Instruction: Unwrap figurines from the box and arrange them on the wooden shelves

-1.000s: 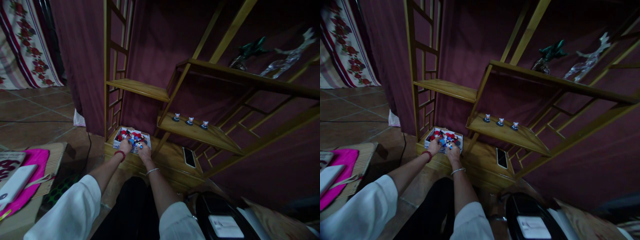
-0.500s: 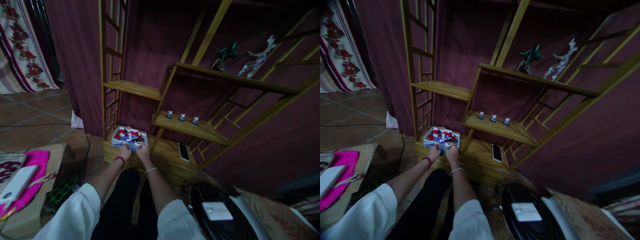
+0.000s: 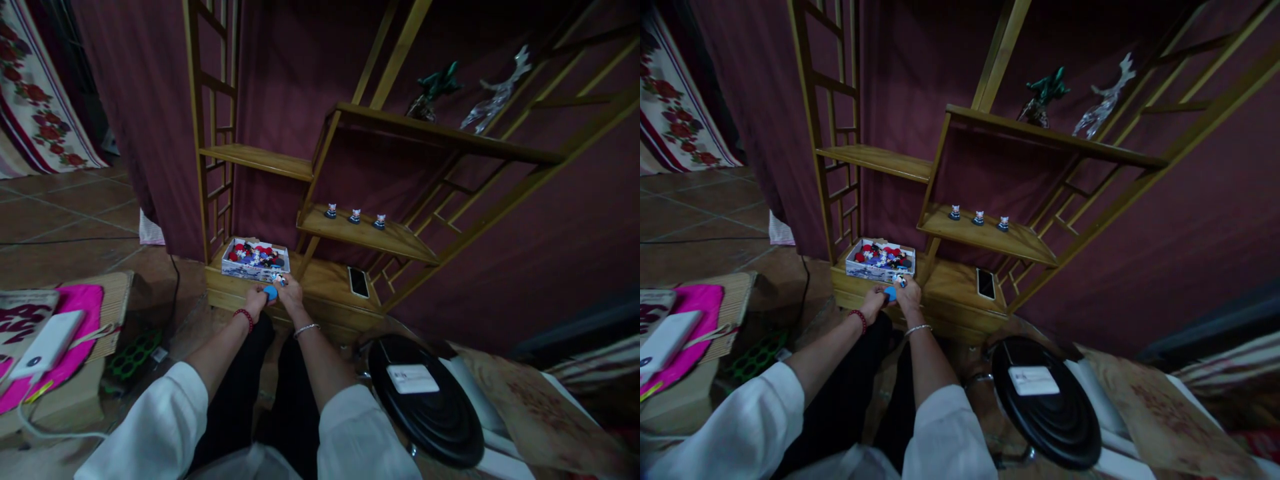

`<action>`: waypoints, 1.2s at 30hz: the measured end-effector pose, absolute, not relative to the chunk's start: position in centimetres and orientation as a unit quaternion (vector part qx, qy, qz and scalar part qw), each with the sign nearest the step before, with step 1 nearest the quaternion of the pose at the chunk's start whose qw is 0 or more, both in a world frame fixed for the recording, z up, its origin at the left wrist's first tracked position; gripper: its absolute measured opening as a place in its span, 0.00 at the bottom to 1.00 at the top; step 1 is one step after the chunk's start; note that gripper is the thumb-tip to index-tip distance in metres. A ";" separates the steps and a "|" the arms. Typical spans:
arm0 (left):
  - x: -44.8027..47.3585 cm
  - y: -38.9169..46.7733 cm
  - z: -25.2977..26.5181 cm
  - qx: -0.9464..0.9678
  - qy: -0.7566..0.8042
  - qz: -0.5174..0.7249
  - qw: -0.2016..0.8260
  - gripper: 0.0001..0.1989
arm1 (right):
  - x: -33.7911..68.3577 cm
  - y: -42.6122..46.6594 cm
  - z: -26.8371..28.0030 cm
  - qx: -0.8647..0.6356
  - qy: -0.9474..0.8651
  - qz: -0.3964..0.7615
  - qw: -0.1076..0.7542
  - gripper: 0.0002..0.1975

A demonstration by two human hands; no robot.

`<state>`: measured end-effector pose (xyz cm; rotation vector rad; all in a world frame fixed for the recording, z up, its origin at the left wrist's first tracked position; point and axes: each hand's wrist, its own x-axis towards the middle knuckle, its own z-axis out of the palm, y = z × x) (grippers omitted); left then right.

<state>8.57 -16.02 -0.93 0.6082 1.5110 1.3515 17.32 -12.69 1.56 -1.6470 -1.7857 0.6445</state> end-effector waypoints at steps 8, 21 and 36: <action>9.1 -16.9 -1.4 0.282 0.625 0.557 0.469 0.10 | 17.7 -13.6 -0.6 -0.631 -0.629 0.285 0.352 0.15; 9.0 -17.7 -3.3 0.538 0.680 0.439 0.235 0.15 | 17.8 -14.5 -0.9 -0.662 -0.604 0.263 0.358 0.13; 11.1 -17.4 -4.1 0.601 0.618 0.455 0.224 0.19 | 20.0 -15.0 -0.3 -0.696 -0.573 0.259 0.346 0.11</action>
